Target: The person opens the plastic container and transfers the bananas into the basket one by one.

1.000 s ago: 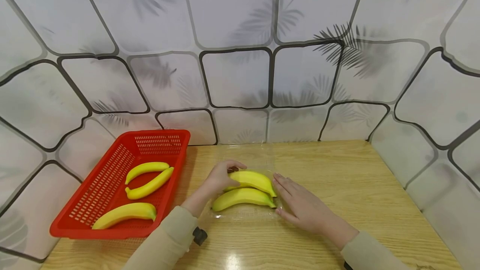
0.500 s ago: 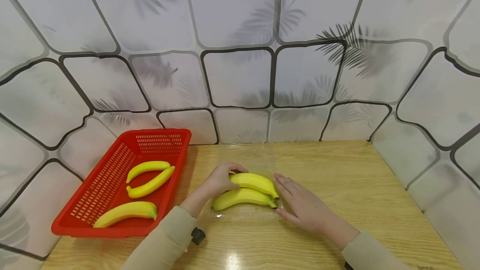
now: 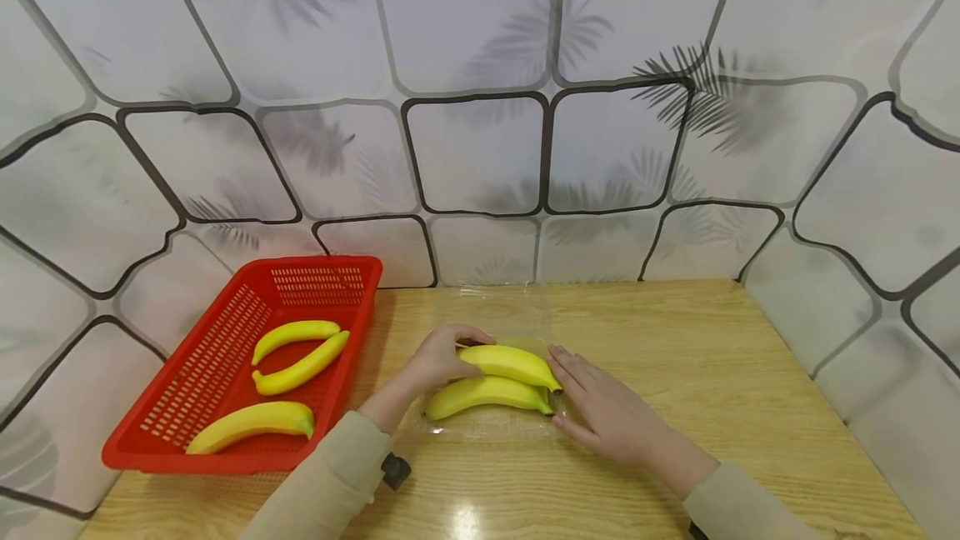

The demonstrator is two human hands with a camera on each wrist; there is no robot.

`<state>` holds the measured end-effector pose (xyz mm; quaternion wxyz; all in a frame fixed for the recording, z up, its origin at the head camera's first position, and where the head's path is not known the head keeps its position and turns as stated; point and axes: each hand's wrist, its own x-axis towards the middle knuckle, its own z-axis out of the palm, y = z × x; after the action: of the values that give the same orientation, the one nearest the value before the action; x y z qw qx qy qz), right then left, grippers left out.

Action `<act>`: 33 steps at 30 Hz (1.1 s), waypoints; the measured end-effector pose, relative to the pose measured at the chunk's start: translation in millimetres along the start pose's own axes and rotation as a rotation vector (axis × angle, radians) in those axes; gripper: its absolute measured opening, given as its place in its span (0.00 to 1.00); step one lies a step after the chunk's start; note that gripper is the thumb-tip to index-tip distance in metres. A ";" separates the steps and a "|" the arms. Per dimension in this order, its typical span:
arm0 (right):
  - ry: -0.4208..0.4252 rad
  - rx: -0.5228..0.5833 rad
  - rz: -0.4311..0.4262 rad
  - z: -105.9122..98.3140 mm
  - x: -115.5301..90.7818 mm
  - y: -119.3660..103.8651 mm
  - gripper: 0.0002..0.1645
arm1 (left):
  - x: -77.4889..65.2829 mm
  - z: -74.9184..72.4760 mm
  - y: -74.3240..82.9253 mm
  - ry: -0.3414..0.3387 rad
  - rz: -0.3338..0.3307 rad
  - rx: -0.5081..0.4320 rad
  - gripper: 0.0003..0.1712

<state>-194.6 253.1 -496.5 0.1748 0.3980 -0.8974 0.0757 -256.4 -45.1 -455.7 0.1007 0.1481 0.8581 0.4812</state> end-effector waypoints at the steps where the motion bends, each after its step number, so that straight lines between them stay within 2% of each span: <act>1: -0.003 0.000 0.002 -0.1 0.1 0.1 0.49 | 0.5 -0.3 0.5 0.001 0.001 0.000 0.26; 10: -0.001 0.011 0.001 -1.3 0.7 -0.3 0.48 | -0.3 -1.2 6.5 -0.002 -0.010 -0.020 0.25; 20: -0.009 0.005 -0.010 -2.3 1.0 0.2 0.49 | -4.9 -2.8 8.5 0.027 -0.028 -0.045 0.25; 33: 0.009 -0.008 -0.023 -1.5 1.1 1.3 0.47 | -11.5 -5.8 17.1 0.081 -0.157 -0.139 0.24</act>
<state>-195.9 253.7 -494.8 0.1811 0.4070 -0.8924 0.0717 -244.7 -45.3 -437.7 0.1132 0.0534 0.8349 0.5360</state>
